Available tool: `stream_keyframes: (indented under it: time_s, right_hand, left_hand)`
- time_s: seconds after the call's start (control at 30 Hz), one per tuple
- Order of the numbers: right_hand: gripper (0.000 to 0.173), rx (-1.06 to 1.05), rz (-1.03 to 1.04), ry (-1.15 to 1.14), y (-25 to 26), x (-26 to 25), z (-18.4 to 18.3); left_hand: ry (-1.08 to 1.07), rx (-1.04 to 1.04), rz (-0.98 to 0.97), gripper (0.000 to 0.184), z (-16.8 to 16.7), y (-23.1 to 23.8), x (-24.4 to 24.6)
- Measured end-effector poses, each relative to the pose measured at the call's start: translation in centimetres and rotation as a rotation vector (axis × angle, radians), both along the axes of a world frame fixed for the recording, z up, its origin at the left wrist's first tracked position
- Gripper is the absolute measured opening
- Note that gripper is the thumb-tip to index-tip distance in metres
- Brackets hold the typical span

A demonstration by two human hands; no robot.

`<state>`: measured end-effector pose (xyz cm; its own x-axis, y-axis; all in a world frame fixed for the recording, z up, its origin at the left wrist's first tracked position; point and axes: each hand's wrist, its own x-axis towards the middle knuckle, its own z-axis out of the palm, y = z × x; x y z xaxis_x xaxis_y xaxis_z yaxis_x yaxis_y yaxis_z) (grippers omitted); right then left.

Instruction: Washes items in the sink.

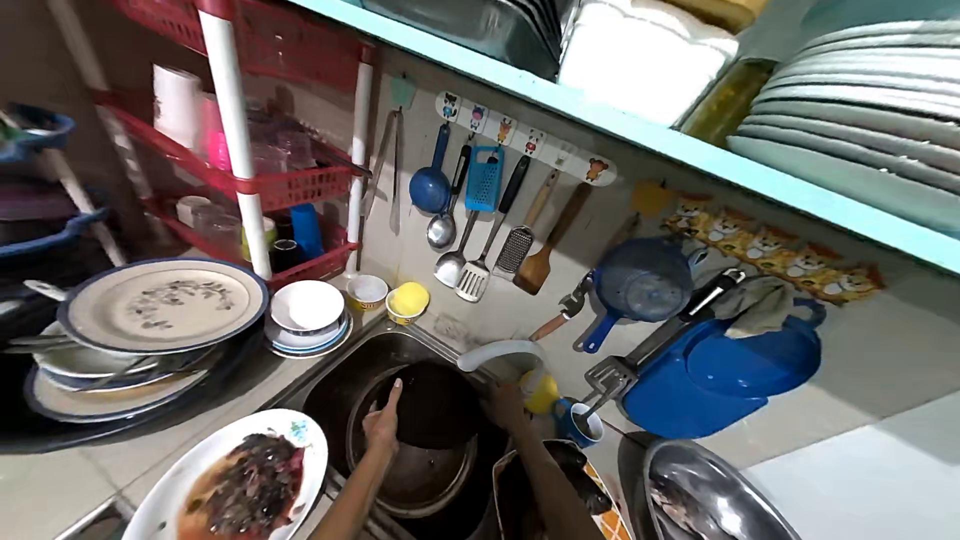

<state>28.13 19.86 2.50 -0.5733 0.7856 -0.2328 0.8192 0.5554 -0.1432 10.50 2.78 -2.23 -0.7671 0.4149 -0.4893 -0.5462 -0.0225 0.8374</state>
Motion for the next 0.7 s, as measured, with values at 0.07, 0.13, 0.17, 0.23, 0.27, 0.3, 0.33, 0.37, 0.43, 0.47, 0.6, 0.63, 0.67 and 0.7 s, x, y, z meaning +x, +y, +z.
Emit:
stream_keyframes:
  time_s: [0.07,0.13,0.17,0.23,0.27,0.3,0.33,0.37,0.43,0.47,0.6,0.63,0.67,0.7]
  right_hand:
    - [0.055,0.027,0.008,0.007,0.3,-0.3,-0.6]
    - [0.048,0.022,-0.009,-0.055,0.5,-0.8,-0.6]
    - [0.045,0.014,-0.01,-0.108,0.7,-1.1,-0.1]
    - [0.042,-0.043,0.028,-0.18,1.2,-1.7,0.6]
    - [0.041,-0.085,0.061,-0.208,1.6,-1.8,0.9]
    - [0.04,-0.129,0.096,-0.237,2.3,-1.8,1.0]
    - [0.04,-0.174,0.131,-0.27,3.3,-2.0,0.9]
    - [0.041,-0.224,0.162,-0.304,4.6,-2.3,0.3]
    - [0.048,-0.331,0.195,-0.351,7.3,-3.2,-1.8]
    - [0.052,-0.364,0.17,-0.365,8.3,-3.5,-2.6]
    - [0.055,-0.353,-0.102,-0.286,6.7,-3.7,-1.5]
    - [0.056,-0.318,-0.095,-0.266,6.6,-4.0,-1.3]
    - [0.056,-0.283,-0.054,-0.232,6.1,-4.5,-0.4]
    - [0.05,-0.214,-0.013,-0.161,4.7,-4.7,0.9]
  left_hand:
    - [0.036,-0.002,0.017,0.074,0.3,0.2,0.1]
    - [0.058,-0.002,0.039,0.066,0.5,0.4,0.4]
    - [0.061,0.001,0.051,0.063,0.6,0.6,0.5]
    - [0.057,-0.002,0.082,0.06,0.8,0.7,0.4]
    - [0.046,-0.005,0.097,0.061,0.7,0.8,0.4]
    - [0.023,-0.004,0.101,0.065,0.6,0.8,0.4]
    - [0.007,-0.006,0.111,0.066,0.4,0.9,0.4]
    - [0.0,-0.007,0.126,0.068,0.3,1.0,0.4]
    - [-0.006,-0.005,0.149,0.069,0.0,0.9,0.3]
    - [-0.004,0.0,0.161,0.069,-0.1,1.0,0.2]
    - [-0.015,0.006,0.201,0.066,-0.4,1.1,-0.1]
    - [-0.018,-0.004,0.202,0.066,-0.4,1.2,-0.2]
    - [-0.014,-0.019,0.196,0.067,-0.4,1.1,-0.3]
    - [-0.002,-0.041,0.19,0.067,-0.5,1.1,-0.5]
